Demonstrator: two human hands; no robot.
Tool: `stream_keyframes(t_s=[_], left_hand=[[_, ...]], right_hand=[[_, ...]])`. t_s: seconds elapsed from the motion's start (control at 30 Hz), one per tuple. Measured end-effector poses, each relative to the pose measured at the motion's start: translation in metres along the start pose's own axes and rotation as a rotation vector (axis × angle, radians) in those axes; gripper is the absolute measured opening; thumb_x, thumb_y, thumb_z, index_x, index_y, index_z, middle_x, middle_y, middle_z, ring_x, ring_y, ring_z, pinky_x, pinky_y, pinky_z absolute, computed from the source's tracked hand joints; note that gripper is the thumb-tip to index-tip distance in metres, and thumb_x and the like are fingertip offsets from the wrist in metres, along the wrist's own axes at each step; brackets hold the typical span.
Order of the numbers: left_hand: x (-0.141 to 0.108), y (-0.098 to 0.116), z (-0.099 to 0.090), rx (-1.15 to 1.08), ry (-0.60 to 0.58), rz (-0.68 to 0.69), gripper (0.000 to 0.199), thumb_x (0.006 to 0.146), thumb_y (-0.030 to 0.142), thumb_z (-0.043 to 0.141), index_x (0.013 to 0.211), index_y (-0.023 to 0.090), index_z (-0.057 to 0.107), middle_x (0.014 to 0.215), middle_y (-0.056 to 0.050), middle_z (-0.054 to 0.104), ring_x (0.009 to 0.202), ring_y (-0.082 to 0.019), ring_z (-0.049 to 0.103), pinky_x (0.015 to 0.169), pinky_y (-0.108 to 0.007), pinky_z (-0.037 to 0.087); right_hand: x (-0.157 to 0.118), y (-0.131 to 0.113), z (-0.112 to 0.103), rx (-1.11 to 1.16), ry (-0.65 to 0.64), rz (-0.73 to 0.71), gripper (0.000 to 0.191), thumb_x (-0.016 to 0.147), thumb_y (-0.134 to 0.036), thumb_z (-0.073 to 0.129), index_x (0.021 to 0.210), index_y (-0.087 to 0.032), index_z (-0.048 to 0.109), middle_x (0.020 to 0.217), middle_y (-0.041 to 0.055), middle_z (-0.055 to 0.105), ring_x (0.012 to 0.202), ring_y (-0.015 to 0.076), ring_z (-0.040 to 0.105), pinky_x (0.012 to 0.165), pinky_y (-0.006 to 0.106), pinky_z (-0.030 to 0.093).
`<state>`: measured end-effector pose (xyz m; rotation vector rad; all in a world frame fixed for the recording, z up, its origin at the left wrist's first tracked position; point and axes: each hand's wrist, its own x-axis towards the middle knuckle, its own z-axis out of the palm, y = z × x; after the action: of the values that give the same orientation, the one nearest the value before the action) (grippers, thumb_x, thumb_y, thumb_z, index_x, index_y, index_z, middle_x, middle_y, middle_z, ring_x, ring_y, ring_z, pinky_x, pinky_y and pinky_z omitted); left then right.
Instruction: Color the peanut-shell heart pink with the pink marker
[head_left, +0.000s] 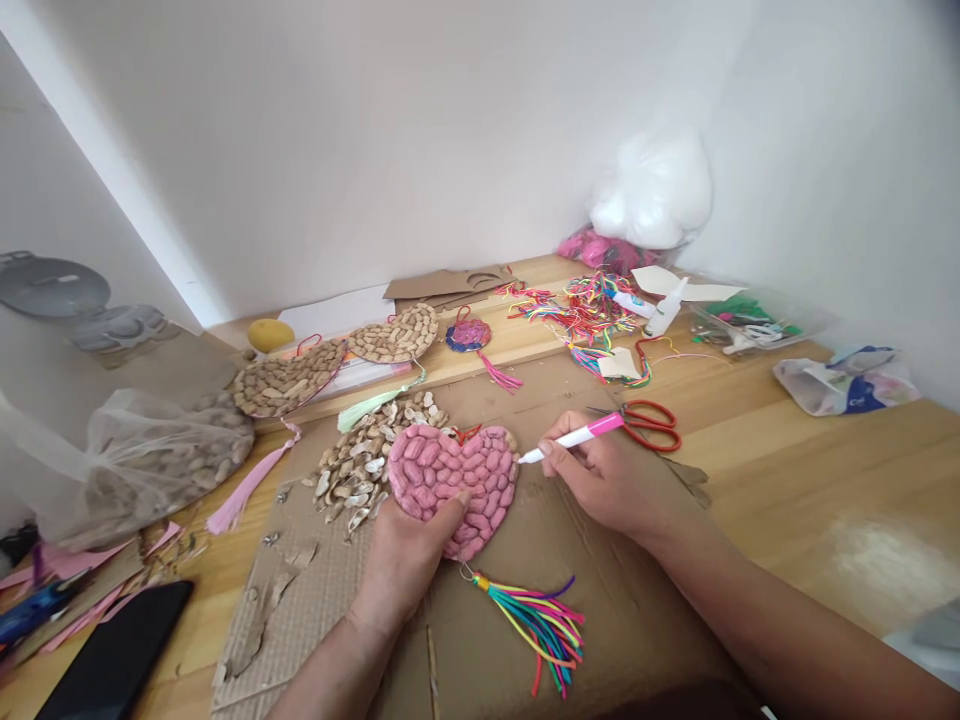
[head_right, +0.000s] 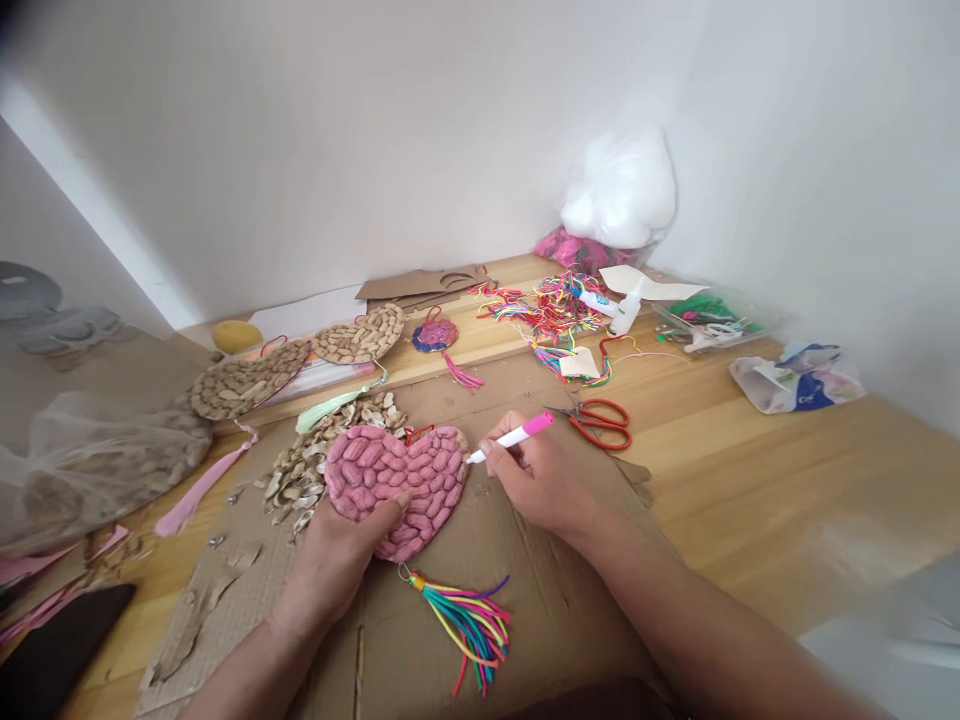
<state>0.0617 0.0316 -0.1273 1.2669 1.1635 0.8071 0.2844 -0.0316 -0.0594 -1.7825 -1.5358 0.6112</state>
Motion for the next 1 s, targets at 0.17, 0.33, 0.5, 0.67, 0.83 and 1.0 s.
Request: stream_keyframes(t_s=[0.17,0.33,0.5,0.67,0.83,1.0], left_hand=[[0.000,0.000,0.000,-0.012,-0.017,0.017,0.051,0.077,0.041,0.080,0.119,0.014,0.072,0.119,-0.013,0.075,0.109,-0.032,0.071,0.100,-0.045,0.056],[0.001,0.002,0.001,-0.005,-0.015,0.005,0.049,0.078,0.041,0.079,0.118,0.014,0.072,0.120,-0.013,0.075,0.110,-0.031,0.071,0.100,-0.045,0.057],[0.001,0.001,0.001,-0.014,-0.025,0.025,0.047,0.080,0.040,0.078,0.118,0.015,0.071,0.121,-0.013,0.075,0.112,-0.030,0.071,0.102,-0.045,0.055],[0.002,-0.001,0.000,-0.008,-0.014,0.014,0.045,0.078,0.041,0.079,0.113,0.015,0.074,0.118,-0.012,0.076,0.110,-0.032,0.071,0.101,-0.046,0.055],[0.001,0.002,0.001,0.019,-0.007,0.016,0.047,0.078,0.041,0.079,0.115,0.013,0.073,0.119,-0.014,0.075,0.112,-0.032,0.070,0.102,-0.046,0.055],[-0.002,0.007,0.004,-0.001,0.014,0.006,0.047,0.075,0.041,0.080,0.112,0.012,0.073,0.117,-0.014,0.076,0.111,-0.032,0.071,0.102,-0.047,0.055]], right_hand=[[0.001,0.000,-0.001,-0.032,-0.073,0.000,0.019,0.093,-0.023,0.052,0.076,-0.018,0.057,0.062,-0.0019,0.056,0.052,0.0116,0.047,0.052,0.025,0.032],[-0.001,-0.002,-0.003,-0.010,-0.033,-0.014,0.019,0.093,-0.023,0.050,0.075,-0.019,0.056,0.062,-0.0021,0.055,0.052,0.0114,0.047,0.051,0.024,0.032],[-0.002,-0.003,-0.003,-0.028,-0.039,-0.007,0.020,0.093,-0.024,0.049,0.075,-0.019,0.055,0.061,-0.0026,0.054,0.052,0.0116,0.047,0.051,0.024,0.032],[-0.002,-0.007,-0.005,-0.053,-0.078,-0.026,0.019,0.092,-0.023,0.051,0.074,-0.020,0.056,0.059,-0.0025,0.056,0.051,0.0116,0.046,0.050,0.024,0.030],[-0.003,-0.013,-0.007,-0.114,-0.052,-0.008,0.020,0.092,-0.021,0.052,0.073,-0.019,0.055,0.062,-0.0005,0.060,0.053,0.0119,0.050,0.051,0.025,0.030],[-0.004,-0.012,-0.007,-0.151,-0.081,-0.029,0.017,0.092,-0.021,0.053,0.076,-0.019,0.058,0.059,-0.0021,0.058,0.050,0.0112,0.047,0.049,0.026,0.027]])
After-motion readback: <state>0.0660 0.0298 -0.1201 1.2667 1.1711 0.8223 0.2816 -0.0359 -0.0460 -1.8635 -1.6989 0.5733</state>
